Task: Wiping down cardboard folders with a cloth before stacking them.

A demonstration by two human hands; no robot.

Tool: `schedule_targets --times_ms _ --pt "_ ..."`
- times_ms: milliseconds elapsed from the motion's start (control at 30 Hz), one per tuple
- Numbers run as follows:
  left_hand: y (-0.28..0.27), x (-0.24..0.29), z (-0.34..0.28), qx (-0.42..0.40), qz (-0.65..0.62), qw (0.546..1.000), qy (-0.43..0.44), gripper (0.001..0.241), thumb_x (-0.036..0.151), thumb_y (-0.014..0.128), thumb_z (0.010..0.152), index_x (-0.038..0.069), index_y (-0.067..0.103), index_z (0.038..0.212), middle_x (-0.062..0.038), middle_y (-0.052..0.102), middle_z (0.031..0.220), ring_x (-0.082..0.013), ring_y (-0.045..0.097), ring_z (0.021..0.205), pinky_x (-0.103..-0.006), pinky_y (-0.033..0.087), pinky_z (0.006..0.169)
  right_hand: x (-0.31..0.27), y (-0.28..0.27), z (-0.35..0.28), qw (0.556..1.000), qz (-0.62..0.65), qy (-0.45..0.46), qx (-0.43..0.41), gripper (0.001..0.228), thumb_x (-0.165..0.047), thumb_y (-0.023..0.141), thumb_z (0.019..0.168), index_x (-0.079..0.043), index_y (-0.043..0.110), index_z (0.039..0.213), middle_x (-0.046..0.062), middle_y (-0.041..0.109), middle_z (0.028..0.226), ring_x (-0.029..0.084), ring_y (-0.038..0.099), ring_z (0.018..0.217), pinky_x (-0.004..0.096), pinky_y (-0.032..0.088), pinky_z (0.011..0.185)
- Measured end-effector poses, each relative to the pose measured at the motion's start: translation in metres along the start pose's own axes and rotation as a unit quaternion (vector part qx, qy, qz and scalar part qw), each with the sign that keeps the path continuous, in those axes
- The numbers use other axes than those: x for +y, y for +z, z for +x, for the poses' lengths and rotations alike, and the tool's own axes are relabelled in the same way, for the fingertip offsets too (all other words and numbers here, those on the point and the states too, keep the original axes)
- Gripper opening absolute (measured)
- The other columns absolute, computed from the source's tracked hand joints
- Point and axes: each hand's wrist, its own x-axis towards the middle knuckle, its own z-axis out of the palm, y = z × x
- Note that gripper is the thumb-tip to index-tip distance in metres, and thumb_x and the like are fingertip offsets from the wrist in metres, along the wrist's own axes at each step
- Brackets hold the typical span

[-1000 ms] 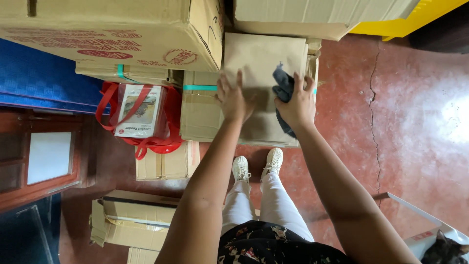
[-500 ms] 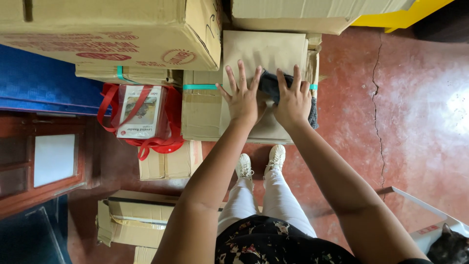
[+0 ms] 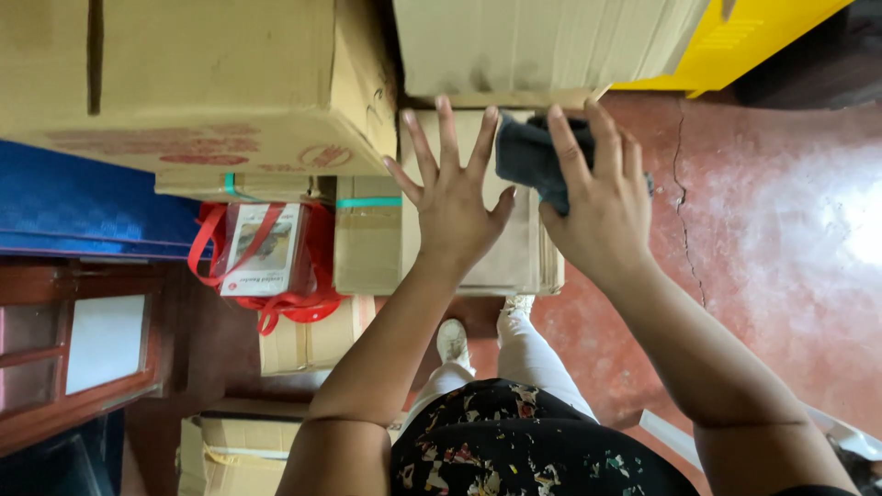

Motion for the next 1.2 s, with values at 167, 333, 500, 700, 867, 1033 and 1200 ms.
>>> schedule_targets --times_ms 167,333,500,700,867,1033,1200 --pt "-0.041 0.043 0.04 0.082 0.117 0.99 -0.002 0.084 0.06 0.074 0.102 0.042 0.026 0.168 -0.01 0.006 0.176 -0.0438 -0.004 0.161 -0.0765 -0.002 0.122 0.023 -0.051 0.036 0.994 -0.023 -0.06 0.088 0.086 -0.015 0.078 0.085 -0.013 0.039 0.162 0.024 0.041 0.156 0.048 0.053 0.126 0.061 0.056 0.096" --pt "-0.049 0.062 0.081 0.099 0.103 0.99 0.004 0.09 0.053 0.079 0.098 0.038 0.026 0.168 -0.01 0.002 0.174 -0.0441 -0.007 0.159 -0.082 0.0 0.118 0.067 -0.066 0.078 0.992 -0.042 -0.088 0.085 0.088 -0.019 0.081 0.083 -0.016 0.041 0.162 0.023 0.041 0.157 0.047 0.051 0.131 0.06 0.057 0.092" --pt "-0.053 0.073 0.126 0.145 0.058 0.987 0.038 0.071 0.037 0.077 0.092 0.024 0.052 0.158 -0.011 0.013 0.17 -0.0404 -0.001 0.156 -0.0848 -0.003 0.112 0.096 -0.088 0.128 0.991 -0.086 -0.089 0.047 0.1 -0.02 0.08 0.07 -0.021 0.043 0.163 0.018 0.04 0.157 0.042 0.048 0.133 0.058 0.059 0.08" --pt "-0.071 0.066 0.212 0.159 0.06 0.984 0.061 0.068 0.029 0.077 0.085 0.017 0.059 0.149 -0.017 0.031 0.164 -0.0395 0.015 0.153 -0.0847 -0.005 0.109 0.117 -0.083 0.203 0.987 -0.112 -0.107 0.052 0.094 -0.021 0.081 0.072 -0.021 0.049 0.161 0.016 0.046 0.15 0.041 0.05 0.123 0.06 0.058 0.078" --pt "-0.067 0.057 0.31 0.014 0.106 0.992 0.064 0.053 0.026 0.068 0.089 0.013 0.058 0.139 -0.022 0.03 0.158 -0.0441 0.027 0.146 -0.0835 0.008 0.11 0.138 -0.03 0.275 0.986 -0.133 -0.098 -0.032 0.086 -0.032 0.076 0.07 -0.022 0.055 0.152 0.017 0.052 0.141 0.045 0.053 0.11 0.058 0.054 0.078" --pt "-0.029 0.049 0.4 -0.204 0.177 0.963 -0.018 0.031 0.01 0.066 0.093 0.016 0.061 0.123 -0.012 0.039 0.136 -0.0356 0.041 0.125 -0.0541 0.038 0.107 0.12 0.009 0.347 0.939 -0.2 0.004 -0.28 0.063 -0.024 0.058 0.09 -0.023 0.046 0.152 0.017 0.048 0.143 0.048 0.049 0.124 0.055 0.052 0.091" --pt "0.035 0.014 0.439 -0.255 0.2 0.946 -0.013 0.009 0.026 0.065 0.101 0.02 0.07 0.104 -0.002 0.068 0.106 -0.0253 0.063 0.099 -0.0395 0.048 0.086 0.133 0.082 0.373 0.884 -0.231 -0.002 -0.408 0.056 -0.02 0.058 0.101 -0.014 0.04 0.154 0.016 0.031 0.16 0.046 0.037 0.14 0.061 0.052 0.101"
